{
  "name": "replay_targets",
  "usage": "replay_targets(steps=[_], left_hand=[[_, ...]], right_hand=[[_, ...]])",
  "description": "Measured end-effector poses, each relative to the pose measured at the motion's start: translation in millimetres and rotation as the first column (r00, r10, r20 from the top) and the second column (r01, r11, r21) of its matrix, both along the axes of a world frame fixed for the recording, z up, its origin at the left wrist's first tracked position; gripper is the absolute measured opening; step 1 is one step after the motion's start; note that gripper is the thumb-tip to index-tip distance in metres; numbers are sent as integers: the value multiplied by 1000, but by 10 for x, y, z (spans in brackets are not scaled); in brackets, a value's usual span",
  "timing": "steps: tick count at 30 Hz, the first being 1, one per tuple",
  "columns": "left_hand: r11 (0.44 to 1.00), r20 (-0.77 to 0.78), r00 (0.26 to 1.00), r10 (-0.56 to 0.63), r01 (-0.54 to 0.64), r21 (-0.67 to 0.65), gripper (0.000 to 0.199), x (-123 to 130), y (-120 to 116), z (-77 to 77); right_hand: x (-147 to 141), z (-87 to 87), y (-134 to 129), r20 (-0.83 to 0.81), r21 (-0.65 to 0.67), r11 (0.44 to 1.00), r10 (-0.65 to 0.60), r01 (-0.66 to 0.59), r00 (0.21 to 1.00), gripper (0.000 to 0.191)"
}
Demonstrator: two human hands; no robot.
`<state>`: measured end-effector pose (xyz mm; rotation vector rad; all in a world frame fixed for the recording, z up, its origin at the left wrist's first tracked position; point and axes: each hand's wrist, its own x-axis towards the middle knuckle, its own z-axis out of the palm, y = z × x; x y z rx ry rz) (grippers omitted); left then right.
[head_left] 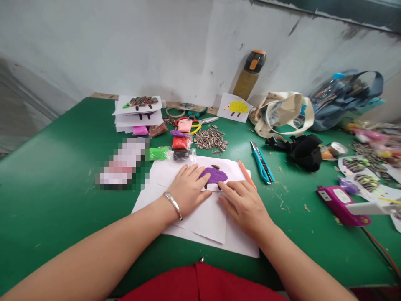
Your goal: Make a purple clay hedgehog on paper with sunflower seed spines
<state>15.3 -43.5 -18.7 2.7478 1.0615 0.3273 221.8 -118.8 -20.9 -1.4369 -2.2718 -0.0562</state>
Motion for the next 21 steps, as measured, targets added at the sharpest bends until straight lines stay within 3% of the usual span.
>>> replay_targets(steps=[21], left_hand=[[1000, -15, 1000, 2, -3, -23, 48, 10, 5, 33]], right_hand=[[27, -12, -8, -44, -37, 999, 28, -29, 999, 25]])
